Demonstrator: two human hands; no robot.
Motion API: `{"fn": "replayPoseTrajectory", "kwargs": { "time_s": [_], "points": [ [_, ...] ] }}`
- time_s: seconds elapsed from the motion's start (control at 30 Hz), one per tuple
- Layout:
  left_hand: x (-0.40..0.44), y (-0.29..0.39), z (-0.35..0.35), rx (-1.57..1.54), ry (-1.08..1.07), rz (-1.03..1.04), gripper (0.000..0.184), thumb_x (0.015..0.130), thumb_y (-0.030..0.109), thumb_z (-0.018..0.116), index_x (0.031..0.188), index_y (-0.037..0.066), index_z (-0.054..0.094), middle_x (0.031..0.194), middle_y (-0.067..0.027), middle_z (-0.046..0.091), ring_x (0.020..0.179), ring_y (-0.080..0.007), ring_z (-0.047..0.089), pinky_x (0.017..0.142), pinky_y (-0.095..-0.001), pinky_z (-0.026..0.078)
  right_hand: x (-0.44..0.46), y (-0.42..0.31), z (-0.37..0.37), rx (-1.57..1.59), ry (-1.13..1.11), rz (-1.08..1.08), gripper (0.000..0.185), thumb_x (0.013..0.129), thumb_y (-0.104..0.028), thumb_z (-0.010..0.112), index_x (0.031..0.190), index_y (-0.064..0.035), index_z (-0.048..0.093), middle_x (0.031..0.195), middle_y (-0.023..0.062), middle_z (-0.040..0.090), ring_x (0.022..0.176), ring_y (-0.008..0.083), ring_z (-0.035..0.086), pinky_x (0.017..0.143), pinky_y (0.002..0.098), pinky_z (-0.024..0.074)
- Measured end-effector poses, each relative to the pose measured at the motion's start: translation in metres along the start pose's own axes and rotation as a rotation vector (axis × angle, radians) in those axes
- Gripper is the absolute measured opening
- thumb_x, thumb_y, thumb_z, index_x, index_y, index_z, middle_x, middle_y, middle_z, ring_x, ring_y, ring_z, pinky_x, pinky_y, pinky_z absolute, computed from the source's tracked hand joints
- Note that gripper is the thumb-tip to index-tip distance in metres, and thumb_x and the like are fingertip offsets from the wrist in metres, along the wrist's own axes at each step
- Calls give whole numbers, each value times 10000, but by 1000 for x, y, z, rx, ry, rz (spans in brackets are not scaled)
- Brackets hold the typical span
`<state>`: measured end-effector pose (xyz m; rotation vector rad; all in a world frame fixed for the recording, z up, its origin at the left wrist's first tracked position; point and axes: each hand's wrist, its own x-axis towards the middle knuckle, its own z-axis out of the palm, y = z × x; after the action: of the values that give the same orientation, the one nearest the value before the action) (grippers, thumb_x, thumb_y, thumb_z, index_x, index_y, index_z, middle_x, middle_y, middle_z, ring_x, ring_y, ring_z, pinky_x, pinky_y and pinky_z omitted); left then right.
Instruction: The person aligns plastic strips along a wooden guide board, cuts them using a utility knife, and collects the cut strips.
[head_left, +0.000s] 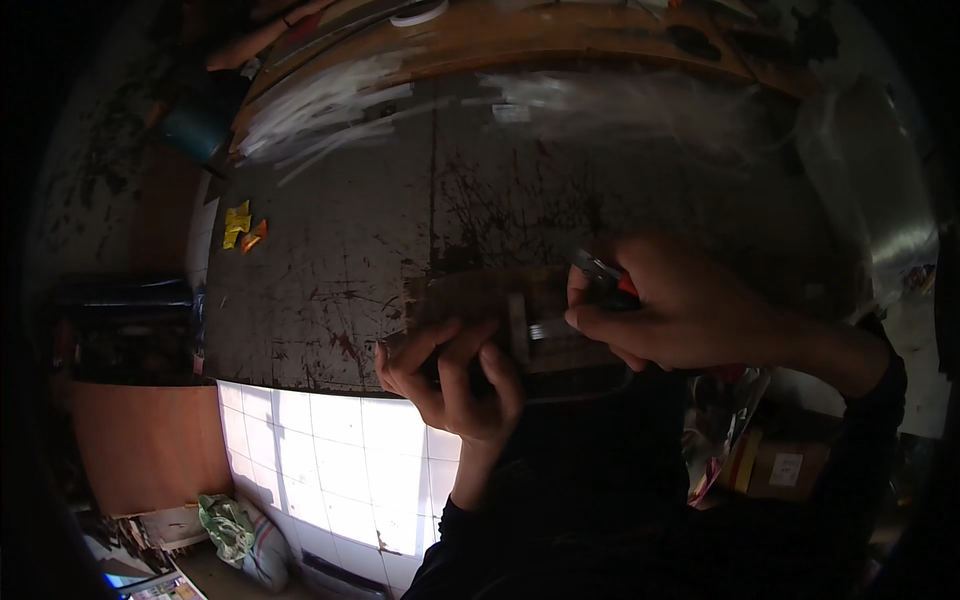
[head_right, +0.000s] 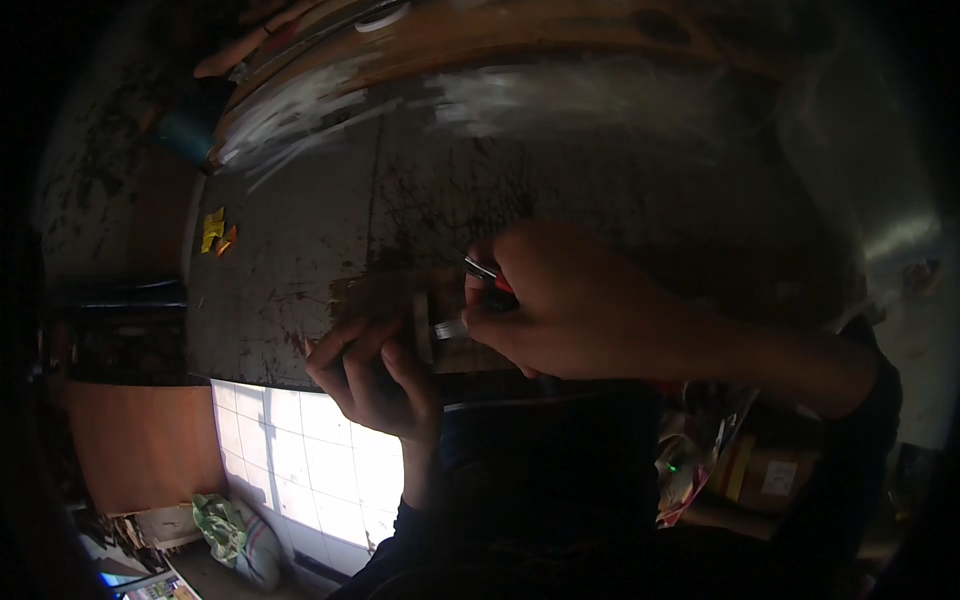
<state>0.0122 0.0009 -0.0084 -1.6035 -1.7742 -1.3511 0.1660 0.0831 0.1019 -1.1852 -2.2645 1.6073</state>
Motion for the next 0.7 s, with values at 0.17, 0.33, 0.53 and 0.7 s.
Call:
{"fn": "replayPoseTrajectory", "kwargs": {
  "time_s": [0.17, 0.33, 0.53, 0.7],
  "points": [
    [-2, -2, 2, -10, 22, -8, 138, 785, 196, 515, 761, 98, 609, 871, -44, 520, 878, -191, 503, 954, -432, 265, 0, -4, 0, 1, -37, 168, 205, 819, -123, 532, 681, 28, 532, 473, 60, 534, 379, 109, 532, 361, 229, 425],
    [-2, -2, 2, -45, 52, -37, 143, 763, 217, 530, 725, 111, 618, 857, -25, 533, 882, -158, 500, 974, -418, 234, 0, 0, 1, -27, -48, 161, 258, 817, -128, 531, 603, 16, 527, 442, 53, 522, 378, 113, 539, 374, 233, 431],
    [-1, 0, -1, 20, -2, 20, 161, 823, 178, 470, 769, 86, 590, 877, -64, 501, 843, -207, 517, 920, -441, 307, -2, -1, 5, 64, 16, 138, 319, 813, -134, 509, 521, -5, 512, 411, 41, 500, 357, 114, 520, 379, 244, 425],
    [-3, 0, 3, -54, 51, -55, 154, 773, 223, 515, 720, 117, 614, 841, -20, 544, 879, -152, 502, 973, -419, 239, -2, 5, 9, 72, 49, 103, 330, 808, -141, 492, 505, -13, 507, 408, 35, 495, 341, 113, 500, 380, 250, 414]
  ]
}}
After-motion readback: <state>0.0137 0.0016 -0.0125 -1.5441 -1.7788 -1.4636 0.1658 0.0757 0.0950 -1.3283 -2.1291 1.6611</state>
